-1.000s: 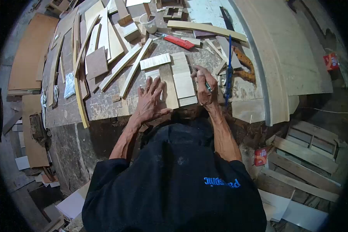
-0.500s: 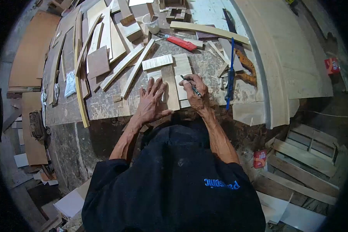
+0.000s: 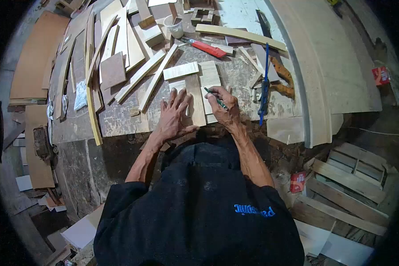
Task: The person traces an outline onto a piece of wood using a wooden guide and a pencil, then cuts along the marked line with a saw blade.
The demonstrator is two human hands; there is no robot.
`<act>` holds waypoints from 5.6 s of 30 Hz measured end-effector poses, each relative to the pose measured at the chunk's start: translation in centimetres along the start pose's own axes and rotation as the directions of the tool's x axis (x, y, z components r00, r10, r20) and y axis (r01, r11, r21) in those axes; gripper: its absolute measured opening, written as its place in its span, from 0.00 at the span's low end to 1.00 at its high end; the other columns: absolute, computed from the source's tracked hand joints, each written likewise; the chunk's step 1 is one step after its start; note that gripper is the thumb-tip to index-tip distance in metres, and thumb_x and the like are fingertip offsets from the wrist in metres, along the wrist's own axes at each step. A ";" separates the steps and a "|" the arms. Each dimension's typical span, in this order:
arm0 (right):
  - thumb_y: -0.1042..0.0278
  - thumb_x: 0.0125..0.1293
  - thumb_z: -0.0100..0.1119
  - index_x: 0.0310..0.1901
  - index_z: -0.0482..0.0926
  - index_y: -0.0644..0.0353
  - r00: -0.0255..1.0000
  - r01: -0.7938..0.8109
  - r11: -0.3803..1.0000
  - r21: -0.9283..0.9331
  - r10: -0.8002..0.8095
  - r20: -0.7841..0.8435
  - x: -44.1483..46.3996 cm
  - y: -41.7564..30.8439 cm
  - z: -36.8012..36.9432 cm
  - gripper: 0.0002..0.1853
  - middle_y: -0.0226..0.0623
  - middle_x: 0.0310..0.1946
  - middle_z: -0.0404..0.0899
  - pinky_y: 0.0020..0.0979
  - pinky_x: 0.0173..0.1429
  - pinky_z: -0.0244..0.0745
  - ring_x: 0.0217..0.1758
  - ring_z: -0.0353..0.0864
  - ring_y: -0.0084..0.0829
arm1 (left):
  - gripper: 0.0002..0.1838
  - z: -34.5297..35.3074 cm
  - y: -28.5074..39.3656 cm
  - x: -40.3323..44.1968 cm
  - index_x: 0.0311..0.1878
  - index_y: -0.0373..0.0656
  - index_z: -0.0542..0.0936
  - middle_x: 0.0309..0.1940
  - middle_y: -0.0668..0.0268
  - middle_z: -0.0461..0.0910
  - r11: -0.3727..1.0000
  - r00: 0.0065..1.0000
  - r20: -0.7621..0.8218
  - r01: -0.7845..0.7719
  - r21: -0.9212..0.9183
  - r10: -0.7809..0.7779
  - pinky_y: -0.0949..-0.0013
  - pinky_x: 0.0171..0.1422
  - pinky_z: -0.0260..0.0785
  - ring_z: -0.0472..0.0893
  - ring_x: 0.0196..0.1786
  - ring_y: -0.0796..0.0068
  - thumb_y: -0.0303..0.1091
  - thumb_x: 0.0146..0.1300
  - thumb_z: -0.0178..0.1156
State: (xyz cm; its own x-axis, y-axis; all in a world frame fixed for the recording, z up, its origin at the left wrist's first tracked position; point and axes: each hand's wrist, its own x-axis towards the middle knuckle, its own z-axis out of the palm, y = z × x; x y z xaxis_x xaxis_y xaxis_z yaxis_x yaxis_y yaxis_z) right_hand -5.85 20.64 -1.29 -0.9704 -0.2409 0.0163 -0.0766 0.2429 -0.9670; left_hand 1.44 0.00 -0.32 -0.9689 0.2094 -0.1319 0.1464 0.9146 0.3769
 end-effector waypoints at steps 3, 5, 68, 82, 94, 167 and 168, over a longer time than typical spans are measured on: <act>0.63 0.67 0.60 0.48 0.82 0.65 0.999 0.035 0.996 -0.076 -0.036 -0.006 -0.1 -0.4 -0.1 0.15 0.43 0.35 0.86 0.32 0.43 0.79 0.38 0.86 0.31 | 0.61 0.0 0.0 -0.1 0.78 0.52 0.55 0.80 0.58 0.46 1.000 1.000 -0.002 -0.004 0.008 0.004 0.24 0.75 0.39 0.40 0.82 0.45 0.69 0.45 0.71; 0.63 0.67 0.60 0.47 0.83 0.65 0.999 0.034 0.995 -0.093 -0.034 -0.001 0.0 -0.3 -0.1 0.15 0.44 0.34 0.86 0.33 0.42 0.79 0.36 0.86 0.31 | 0.61 0.1 0.0 -0.1 0.78 0.52 0.55 0.80 0.58 0.46 1.000 1.000 -0.005 -0.004 0.016 0.004 0.24 0.75 0.40 0.40 0.82 0.45 0.69 0.45 0.71; 0.65 0.65 0.60 0.45 0.82 0.66 0.999 0.053 0.987 -0.149 -0.050 0.021 0.4 -0.6 0.6 0.13 0.46 0.33 0.85 0.35 0.42 0.78 0.36 0.86 0.35 | 0.60 0.4 -0.4 -0.1 0.78 0.50 0.56 0.79 0.57 0.48 0.999 0.998 -0.048 -0.037 -0.003 0.037 0.21 0.72 0.45 0.42 0.81 0.42 0.68 0.45 0.70; 0.68 0.65 0.57 0.44 0.82 0.67 0.992 0.109 0.976 -0.190 -0.095 0.082 0.0 -0.7 0.3 0.12 0.49 0.33 0.85 0.37 0.43 0.79 0.37 0.86 0.41 | 0.59 0.9 -0.7 0.0 0.77 0.50 0.57 0.80 0.57 0.47 0.999 0.996 -0.073 -0.054 -0.005 0.053 0.20 0.71 0.45 0.42 0.81 0.44 0.68 0.45 0.71; 0.67 0.64 0.57 0.44 0.82 0.64 0.983 0.117 0.939 -0.325 -0.062 0.174 -4.7 -3.2 -1.5 0.12 0.49 0.34 0.85 0.40 0.44 0.79 0.38 0.86 0.45 | 0.58 0.6 -0.3 -0.1 0.77 0.48 0.59 0.79 0.56 0.47 0.998 0.995 -0.081 -0.059 -0.026 0.056 0.21 0.71 0.44 0.42 0.81 0.41 0.65 0.45 0.72; 0.67 0.74 0.48 0.55 0.78 0.67 0.947 0.166 0.983 0.074 -0.138 -0.289 -1.0 0.7 -0.6 0.16 0.40 0.38 0.87 0.29 0.49 0.77 0.40 0.84 0.27 | 0.44 -1.0 1.5 0.6 0.71 0.41 0.62 0.70 0.55 0.61 0.989 0.960 -0.276 0.079 0.128 -0.041 0.39 0.64 0.58 0.61 0.71 0.51 0.50 0.55 0.67; 0.69 0.73 0.49 0.54 0.78 0.67 0.952 0.158 0.987 0.043 -0.141 -0.272 -1.2 -0.6 -0.5 0.15 0.40 0.38 0.87 0.28 0.49 0.77 0.41 0.84 0.27 | 0.48 -0.6 1.6 0.9 0.72 0.41 0.61 0.72 0.57 0.61 0.991 0.967 -0.255 0.065 0.121 -0.032 0.35 0.65 0.55 0.57 0.74 0.54 0.54 0.53 0.69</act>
State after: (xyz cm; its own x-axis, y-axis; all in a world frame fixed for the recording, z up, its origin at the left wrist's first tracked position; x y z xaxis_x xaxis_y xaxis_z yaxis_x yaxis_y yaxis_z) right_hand -4.76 21.22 -0.62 -0.9753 -0.0083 0.2208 -0.2192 0.1616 -0.9622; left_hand 0.67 1.43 0.69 -0.9919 0.0851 0.0938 0.1065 0.9614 0.2539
